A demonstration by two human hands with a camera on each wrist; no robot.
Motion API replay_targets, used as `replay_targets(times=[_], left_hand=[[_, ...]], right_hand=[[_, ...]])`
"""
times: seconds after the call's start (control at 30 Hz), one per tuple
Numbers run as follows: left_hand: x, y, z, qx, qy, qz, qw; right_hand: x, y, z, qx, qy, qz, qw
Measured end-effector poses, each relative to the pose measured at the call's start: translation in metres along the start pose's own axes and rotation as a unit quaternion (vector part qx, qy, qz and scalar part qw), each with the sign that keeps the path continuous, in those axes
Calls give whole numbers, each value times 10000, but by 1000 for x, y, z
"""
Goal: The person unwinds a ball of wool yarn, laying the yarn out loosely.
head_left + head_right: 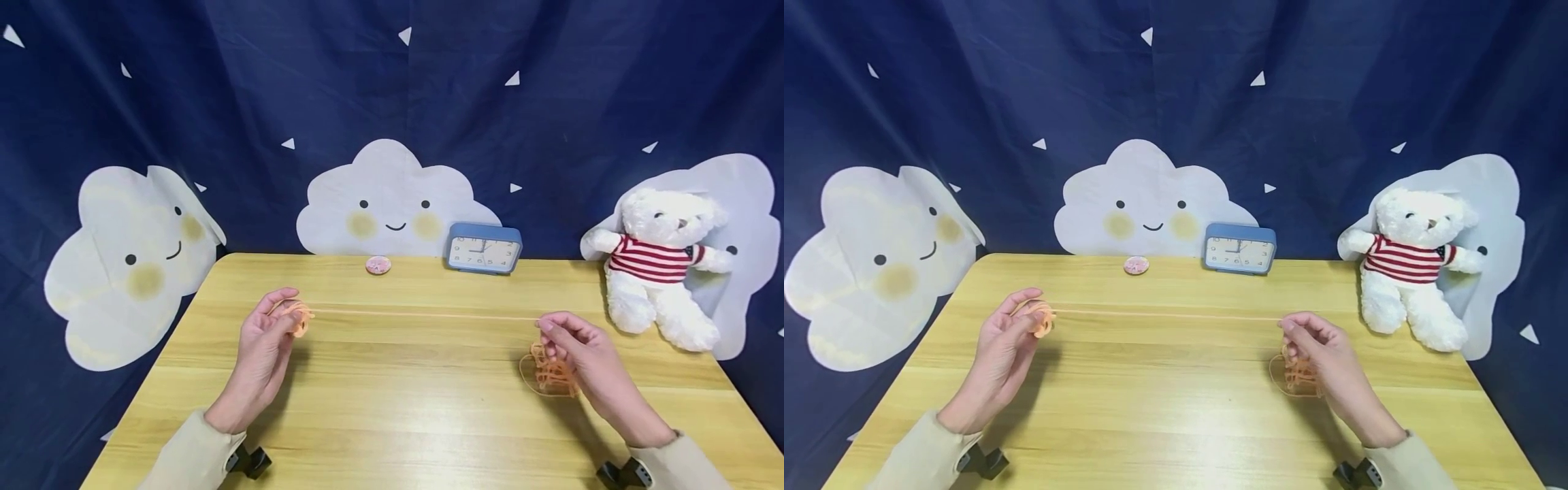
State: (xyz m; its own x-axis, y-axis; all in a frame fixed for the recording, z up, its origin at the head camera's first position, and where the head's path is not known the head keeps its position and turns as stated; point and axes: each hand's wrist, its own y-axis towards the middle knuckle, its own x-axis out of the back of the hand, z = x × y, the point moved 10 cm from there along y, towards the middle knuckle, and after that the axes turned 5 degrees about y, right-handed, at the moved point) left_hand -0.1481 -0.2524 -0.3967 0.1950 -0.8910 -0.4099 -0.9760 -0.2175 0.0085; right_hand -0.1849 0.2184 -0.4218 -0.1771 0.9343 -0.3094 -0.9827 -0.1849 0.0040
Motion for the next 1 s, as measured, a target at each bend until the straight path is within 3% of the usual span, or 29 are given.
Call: replay_targets(times=[0.27,0.6,1.0], left_hand=[[-1,1,-5,-192,-480,118,9986],[0,2,-7,-331,-621,121,9975],[-1,2,-10,-442,-856,116,9953]], right_hand=[[34,-8,-6,-220,511,-234,9982],[84,-15,-4,-31,672,-555,9962],[127,-27,-13,-209,311,-974,9945]])
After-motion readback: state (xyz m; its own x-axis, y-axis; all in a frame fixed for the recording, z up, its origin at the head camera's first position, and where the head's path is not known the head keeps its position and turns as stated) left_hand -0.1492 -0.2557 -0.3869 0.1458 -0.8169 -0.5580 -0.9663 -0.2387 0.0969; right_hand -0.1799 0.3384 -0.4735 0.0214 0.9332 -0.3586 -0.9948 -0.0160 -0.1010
